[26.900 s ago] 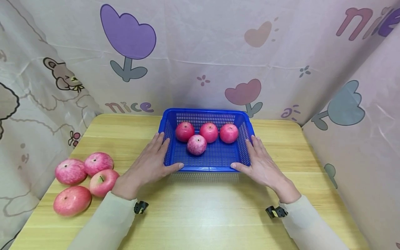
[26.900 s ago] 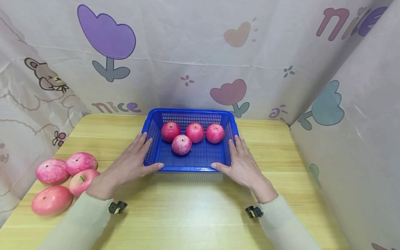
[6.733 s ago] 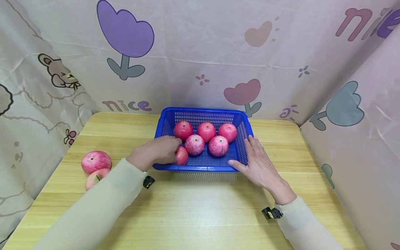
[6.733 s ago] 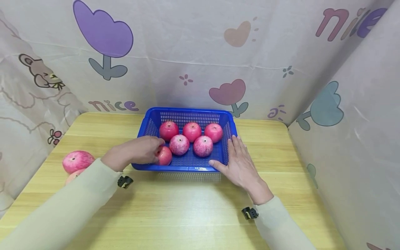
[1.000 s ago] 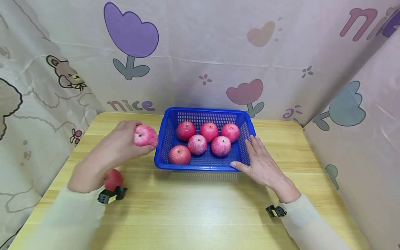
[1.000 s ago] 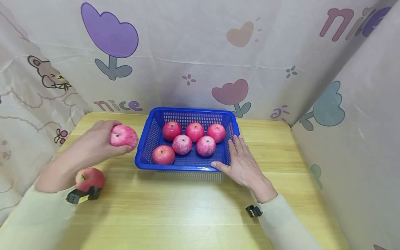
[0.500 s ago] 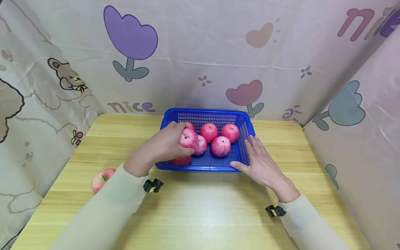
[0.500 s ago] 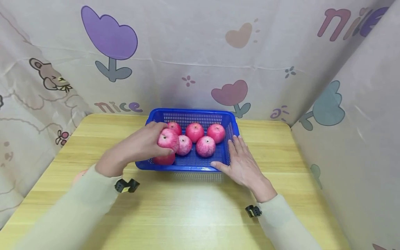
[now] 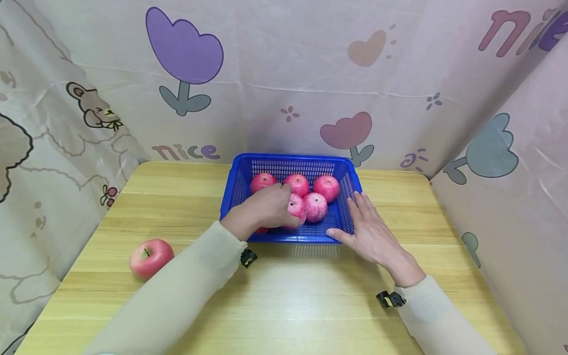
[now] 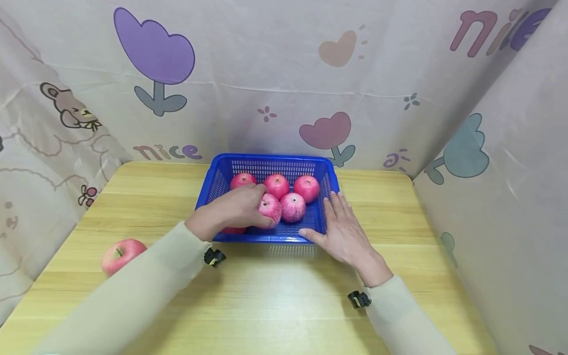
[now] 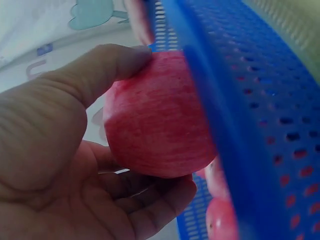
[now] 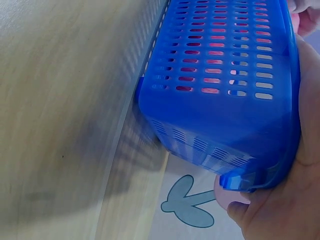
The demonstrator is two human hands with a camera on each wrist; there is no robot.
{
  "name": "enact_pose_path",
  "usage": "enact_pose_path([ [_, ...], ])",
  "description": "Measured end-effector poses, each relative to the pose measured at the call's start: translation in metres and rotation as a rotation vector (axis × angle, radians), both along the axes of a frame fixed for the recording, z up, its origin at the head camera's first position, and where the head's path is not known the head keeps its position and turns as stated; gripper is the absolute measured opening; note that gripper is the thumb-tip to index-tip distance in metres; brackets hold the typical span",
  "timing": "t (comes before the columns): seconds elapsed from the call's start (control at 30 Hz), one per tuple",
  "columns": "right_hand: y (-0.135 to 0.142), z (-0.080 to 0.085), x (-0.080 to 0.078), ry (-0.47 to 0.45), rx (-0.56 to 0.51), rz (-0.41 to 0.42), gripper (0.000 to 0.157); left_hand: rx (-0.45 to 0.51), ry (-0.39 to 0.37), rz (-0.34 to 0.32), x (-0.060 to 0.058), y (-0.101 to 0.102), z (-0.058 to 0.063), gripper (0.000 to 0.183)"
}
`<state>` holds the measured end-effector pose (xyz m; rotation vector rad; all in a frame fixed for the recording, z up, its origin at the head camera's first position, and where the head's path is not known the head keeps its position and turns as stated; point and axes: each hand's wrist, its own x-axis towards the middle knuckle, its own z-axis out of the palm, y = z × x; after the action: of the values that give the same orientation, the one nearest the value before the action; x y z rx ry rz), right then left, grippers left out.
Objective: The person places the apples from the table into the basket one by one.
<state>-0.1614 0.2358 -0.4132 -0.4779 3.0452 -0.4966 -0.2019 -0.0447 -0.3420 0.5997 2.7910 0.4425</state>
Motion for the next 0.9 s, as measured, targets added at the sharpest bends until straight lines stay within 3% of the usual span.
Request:
enact_pose_path([
  [0.17, 0.0, 0.0, 0.0, 0.001, -0.004, 0.003, 0.111, -0.046, -0.057, 0.013, -0.001, 0.009, -0.007, 0.099],
  [0.5, 0.0, 0.001, -0.001, 0.004, -0.008, 0.001, 0.111, -0.063, -0.038, -0.022, -0.002, 0.018, -0.015, 0.092],
  [0.77, 0.0, 0.002, -0.001, -0.017, -0.007, -0.009, 0.112, -0.136, 0.06, -0.135, -0.004, 0.022, -0.017, 0.061],
  [0.9, 0.001, 0.001, -0.001, -0.025, -0.003, -0.008, 0.112, -0.167, 0.072, -0.157, -0.006, 0.022, -0.018, 0.047],
])
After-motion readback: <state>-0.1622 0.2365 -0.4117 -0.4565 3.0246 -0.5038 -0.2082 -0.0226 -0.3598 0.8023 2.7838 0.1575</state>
